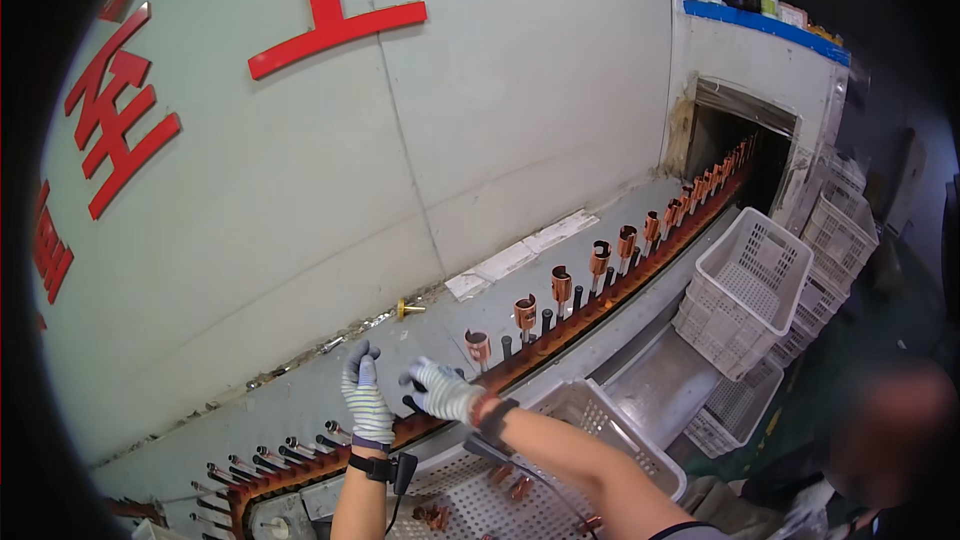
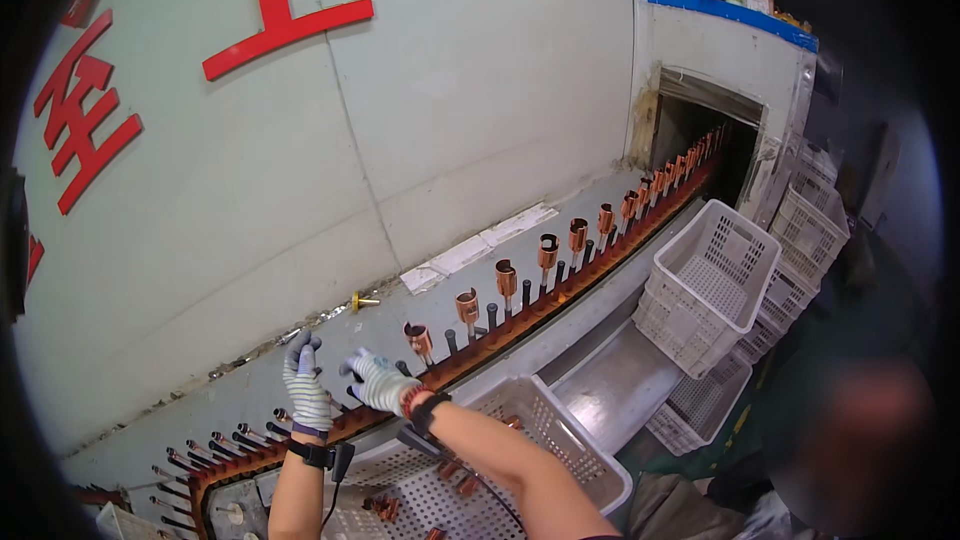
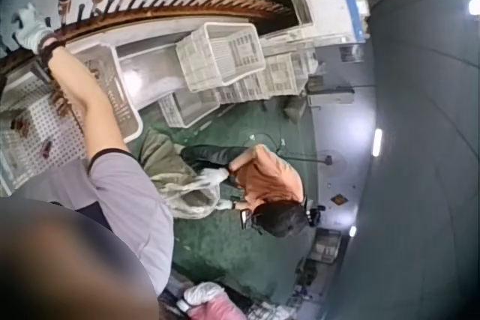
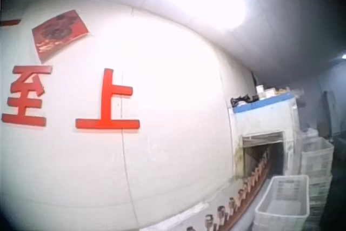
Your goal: Sorting and inspecting copper-colored metal tubes on a conveyor belt and placing them into crates and bags.
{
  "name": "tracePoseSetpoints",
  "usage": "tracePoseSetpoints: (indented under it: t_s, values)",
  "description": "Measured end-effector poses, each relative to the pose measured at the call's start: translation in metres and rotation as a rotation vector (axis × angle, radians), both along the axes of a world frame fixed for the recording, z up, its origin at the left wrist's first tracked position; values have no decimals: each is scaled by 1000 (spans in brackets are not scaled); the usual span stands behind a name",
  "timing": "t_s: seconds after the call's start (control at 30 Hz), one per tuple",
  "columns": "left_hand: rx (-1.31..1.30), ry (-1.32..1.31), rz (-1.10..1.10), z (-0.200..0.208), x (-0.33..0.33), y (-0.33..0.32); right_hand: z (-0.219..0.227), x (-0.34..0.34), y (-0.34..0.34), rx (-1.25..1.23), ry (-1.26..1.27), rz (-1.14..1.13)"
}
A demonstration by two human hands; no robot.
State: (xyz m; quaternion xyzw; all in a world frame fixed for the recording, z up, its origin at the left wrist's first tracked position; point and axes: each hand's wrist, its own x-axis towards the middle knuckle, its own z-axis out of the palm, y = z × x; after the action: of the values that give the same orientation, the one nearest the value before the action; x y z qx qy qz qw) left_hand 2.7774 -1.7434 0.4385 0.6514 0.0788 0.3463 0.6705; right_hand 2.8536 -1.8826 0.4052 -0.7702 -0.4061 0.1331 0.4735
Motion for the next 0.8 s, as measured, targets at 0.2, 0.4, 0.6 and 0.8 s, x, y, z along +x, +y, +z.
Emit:
tracePoseSetpoints:
  t_s: [0.2, 0.4, 0.6, 0.8]
  values:
    - [134, 103, -235, 7, -4, 5, 49, -75, -94, -219, -467, 429]
    - [65, 152, -277, -32, 66, -20, 65, 64, -76, -98, -520, -339]
    - [-28, 330, -471, -45, 38, 2, -5, 10, -72, 38, -166, -57]
    - [219, 347, -400, -22, -33, 12, 46, -47, -108, 79, -499, 332]
